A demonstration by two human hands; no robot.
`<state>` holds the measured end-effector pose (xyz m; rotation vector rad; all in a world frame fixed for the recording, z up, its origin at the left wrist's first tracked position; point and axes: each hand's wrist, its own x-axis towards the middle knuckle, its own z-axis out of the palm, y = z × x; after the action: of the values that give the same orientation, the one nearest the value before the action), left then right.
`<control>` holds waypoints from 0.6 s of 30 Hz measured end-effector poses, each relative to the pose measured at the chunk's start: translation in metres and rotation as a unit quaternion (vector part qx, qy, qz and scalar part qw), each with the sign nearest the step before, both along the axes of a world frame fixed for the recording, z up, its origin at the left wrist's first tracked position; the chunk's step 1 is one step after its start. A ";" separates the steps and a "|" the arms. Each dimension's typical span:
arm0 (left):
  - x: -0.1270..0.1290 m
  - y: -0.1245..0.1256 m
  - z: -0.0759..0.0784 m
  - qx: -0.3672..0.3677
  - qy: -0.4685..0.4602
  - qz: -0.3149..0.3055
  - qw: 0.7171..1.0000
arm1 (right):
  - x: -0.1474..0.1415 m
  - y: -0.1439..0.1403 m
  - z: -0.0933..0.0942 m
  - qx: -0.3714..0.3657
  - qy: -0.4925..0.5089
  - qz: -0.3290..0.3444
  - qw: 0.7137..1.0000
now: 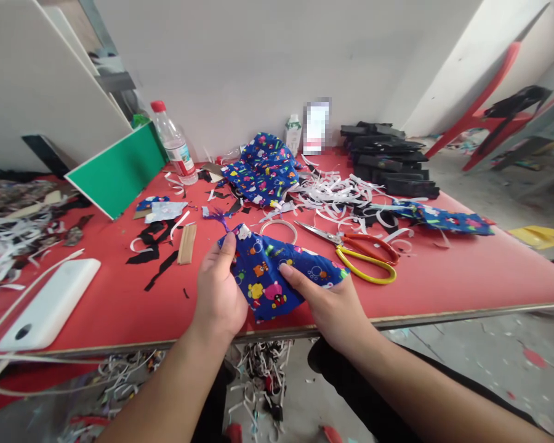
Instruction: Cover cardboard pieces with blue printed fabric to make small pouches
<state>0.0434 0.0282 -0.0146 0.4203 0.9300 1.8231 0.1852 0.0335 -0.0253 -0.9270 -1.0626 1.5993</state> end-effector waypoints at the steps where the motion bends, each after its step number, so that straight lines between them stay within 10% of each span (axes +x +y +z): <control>1: -0.003 0.001 -0.001 0.004 0.022 0.005 1.000 | 0.001 0.002 0.000 -0.015 0.017 -0.001 1.000; 5: -0.020 -0.003 0.005 0.119 0.224 -0.001 0.967 | 0.016 0.029 0.001 -0.010 0.067 -0.037 0.997; 9: -0.048 -0.013 0.006 0.135 0.558 -0.063 0.816 | 0.059 0.072 0.009 0.076 -0.121 -0.117 0.983; 11: -0.063 -0.017 -0.001 0.074 0.650 -0.114 0.747 | 0.087 0.085 0.016 0.176 -0.328 -0.183 0.910; 13: -0.073 -0.019 -0.009 0.001 0.694 -0.203 0.690 | 0.110 0.089 0.022 0.204 -0.530 -0.112 0.815; 18: -0.060 -0.021 -0.006 -0.162 0.707 -0.077 0.684 | 0.131 0.085 0.022 0.162 -0.684 0.092 0.705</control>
<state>-0.0166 0.0075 -0.0206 1.7181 2.0813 0.8360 0.3166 0.1182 -0.0033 -1.8302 -2.3846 0.5391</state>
